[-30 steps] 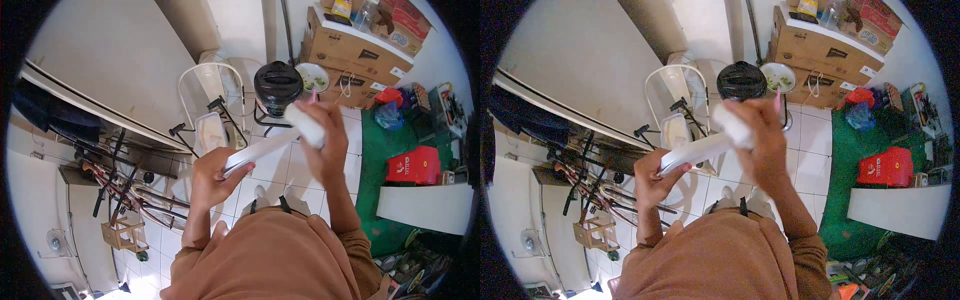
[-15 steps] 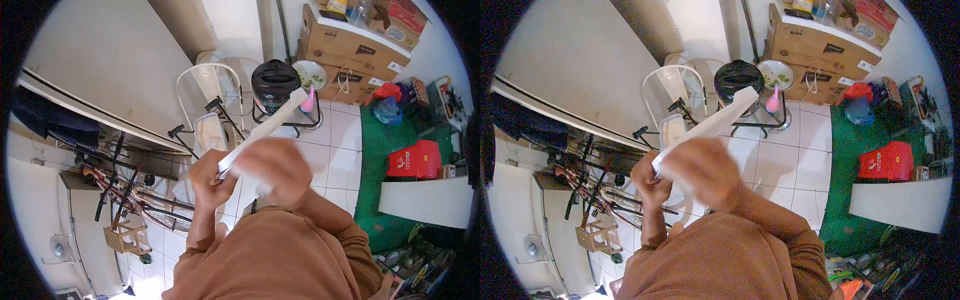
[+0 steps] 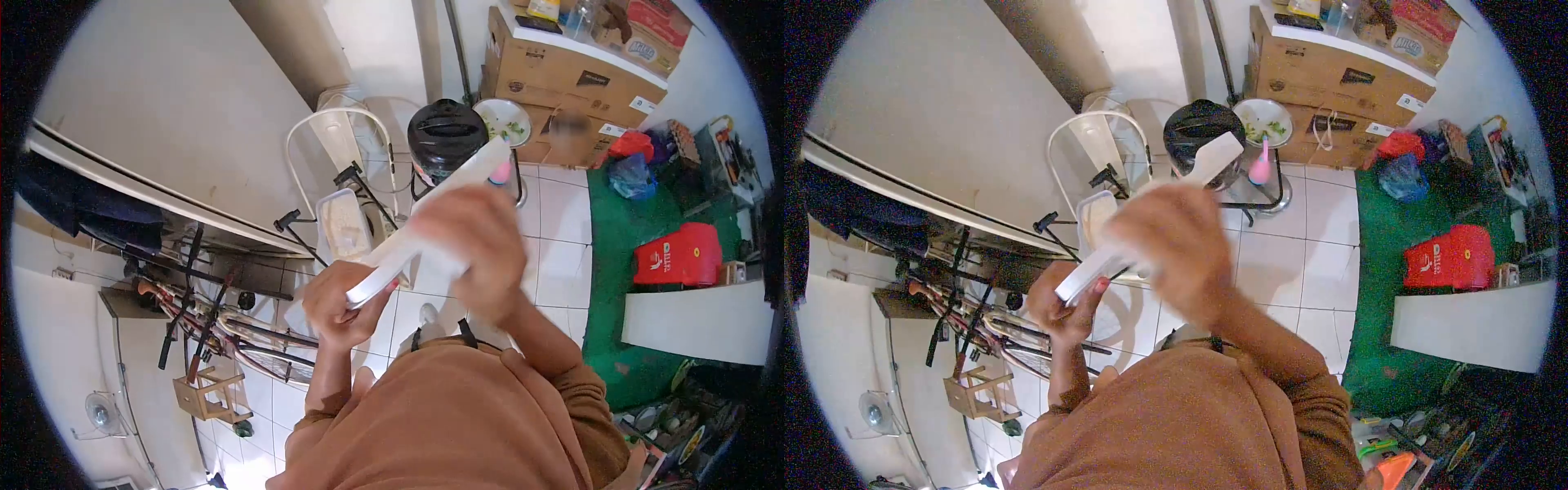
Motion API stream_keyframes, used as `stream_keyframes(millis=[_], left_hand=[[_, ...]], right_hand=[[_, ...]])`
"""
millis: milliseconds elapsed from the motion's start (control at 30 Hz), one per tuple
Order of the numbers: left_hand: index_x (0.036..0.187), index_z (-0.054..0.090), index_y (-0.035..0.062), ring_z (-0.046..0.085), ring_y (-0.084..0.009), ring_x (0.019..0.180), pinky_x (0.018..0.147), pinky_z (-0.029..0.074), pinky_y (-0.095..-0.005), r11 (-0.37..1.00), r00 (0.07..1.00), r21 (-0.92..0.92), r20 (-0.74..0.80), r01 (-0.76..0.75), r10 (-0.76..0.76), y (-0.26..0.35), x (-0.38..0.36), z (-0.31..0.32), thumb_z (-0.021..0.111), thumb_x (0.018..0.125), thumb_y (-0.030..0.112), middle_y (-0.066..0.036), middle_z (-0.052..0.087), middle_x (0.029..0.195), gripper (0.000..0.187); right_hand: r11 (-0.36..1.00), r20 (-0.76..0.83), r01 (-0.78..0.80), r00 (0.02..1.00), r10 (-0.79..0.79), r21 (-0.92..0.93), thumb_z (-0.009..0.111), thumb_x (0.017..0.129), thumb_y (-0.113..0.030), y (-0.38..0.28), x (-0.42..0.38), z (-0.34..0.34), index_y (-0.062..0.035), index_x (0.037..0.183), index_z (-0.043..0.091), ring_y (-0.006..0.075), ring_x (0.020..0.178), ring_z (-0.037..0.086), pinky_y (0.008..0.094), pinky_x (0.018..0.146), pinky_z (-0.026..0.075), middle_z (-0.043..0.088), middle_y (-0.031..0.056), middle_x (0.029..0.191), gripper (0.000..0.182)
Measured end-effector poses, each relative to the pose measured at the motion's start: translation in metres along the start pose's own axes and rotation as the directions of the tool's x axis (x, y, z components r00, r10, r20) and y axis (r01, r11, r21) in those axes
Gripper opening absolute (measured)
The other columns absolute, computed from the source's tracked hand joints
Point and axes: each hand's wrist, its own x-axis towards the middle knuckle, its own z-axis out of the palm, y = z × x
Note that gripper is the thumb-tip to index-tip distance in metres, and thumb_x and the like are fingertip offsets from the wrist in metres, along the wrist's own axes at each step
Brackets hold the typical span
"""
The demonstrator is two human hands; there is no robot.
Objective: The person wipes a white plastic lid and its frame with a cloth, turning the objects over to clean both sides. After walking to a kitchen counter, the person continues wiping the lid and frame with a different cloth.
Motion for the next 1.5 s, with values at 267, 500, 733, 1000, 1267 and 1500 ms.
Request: stream_keyframes(millis=[267, 500, 733, 1000, 1267, 1500], left_hand=[[0.073, 0.059, 0.0021, 0.059, -0.0223, 0.051, 0.048, 0.045, -0.0301, 0.992, 0.991, 0.036, -0.050, 0.122, -0.120, 0.002, -0.020, -0.006, 0.077, 0.067, 0.003, -0.009, 0.062, 0.063, 0.019], [0.079, 0.058, 0.0006, 0.062, -0.0216, 0.055, 0.052, 0.048, -0.0315, 1.000, 0.976, -0.026, -0.216, 0.007, -0.013, -0.001, -0.024, 0.001, 0.077, 0.069, 0.006, -0.010, 0.064, 0.065, 0.022], [0.078, 0.057, 0.0022, 0.061, -0.0193, 0.053, 0.049, 0.048, -0.0302, 0.988, 0.950, -0.149, -0.313, -0.042, -0.007, 0.018, -0.020, -0.018, 0.077, 0.074, 0.013, -0.008, 0.063, 0.062, 0.023], [0.080, 0.055, 0.0033, 0.062, -0.0195, 0.054, 0.050, 0.049, -0.0294, 0.983, 0.971, -0.157, -0.232, -0.100, 0.062, 0.006, -0.019, -0.007, 0.076, 0.073, 0.010, -0.010, 0.064, 0.062, 0.024], [0.074, 0.056, 0.0068, 0.064, -0.0208, 0.055, 0.047, 0.047, -0.0273, 0.999, 0.995, -0.050, -0.099, 0.021, -0.026, 0.010, -0.038, -0.022, 0.078, 0.073, 0.018, -0.009, 0.066, 0.064, 0.024], [0.076, 0.060, 0.0039, 0.063, -0.0208, 0.054, 0.046, 0.046, -0.0278, 0.998, 0.999, -0.064, -0.038, -0.019, 0.017, 0.000, -0.040, -0.019, 0.077, 0.070, 0.012, -0.011, 0.068, 0.069, 0.019]], right_hand=[[0.997, -0.089, 0.075, 0.993, -0.075, 0.000, 0.068, 0.062, -0.012, 0.019, -0.017, 0.001, -0.0134, 0.094, 0.067, 0.0246, 0.088, 0.059, 0.0407, 0.082, 0.044, 0.064, 0.0052, 0.094, 0.032], [0.990, -0.052, 0.094, 0.995, -0.089, 0.107, 0.071, 0.065, -0.016, -0.023, -0.025, 0.005, -0.0120, 0.099, 0.066, 0.0240, 0.092, 0.058, 0.0415, 0.082, 0.044, 0.064, 0.0036, 0.100, 0.035], [0.913, -0.387, -0.404, 0.851, 0.354, -0.052, 0.054, 0.068, 0.009, 0.078, -0.025, -0.024, -0.0063, 0.096, 0.065, 0.0271, 0.094, 0.058, 0.0370, 0.086, 0.045, 0.064, 0.0114, 0.095, 0.034], [0.994, 0.041, 0.105, 0.994, -0.103, -0.033, 0.063, 0.072, -0.013, 0.006, -0.001, -0.040, -0.0129, 0.088, 0.067, 0.0266, 0.093, 0.059, 0.0395, 0.083, 0.045, 0.065, 0.0080, 0.096, 0.017], [0.961, -0.329, -0.218, 0.932, 0.153, -0.171, 0.056, 0.074, -0.002, 0.060, 0.005, -0.039, -0.0098, 0.093, 0.066, 0.0294, 0.093, 0.059, 0.0420, 0.085, 0.045, 0.065, 0.0108, 0.093, 0.023], [0.999, -0.063, 0.039, 0.997, -0.039, 0.004, 0.062, 0.068, -0.004, 0.025, -0.001, -0.016, -0.0104, 0.095, 0.065, 0.0297, 0.093, 0.059, 0.0425, 0.083, 0.043, 0.063, 0.0092, 0.095, 0.028]])
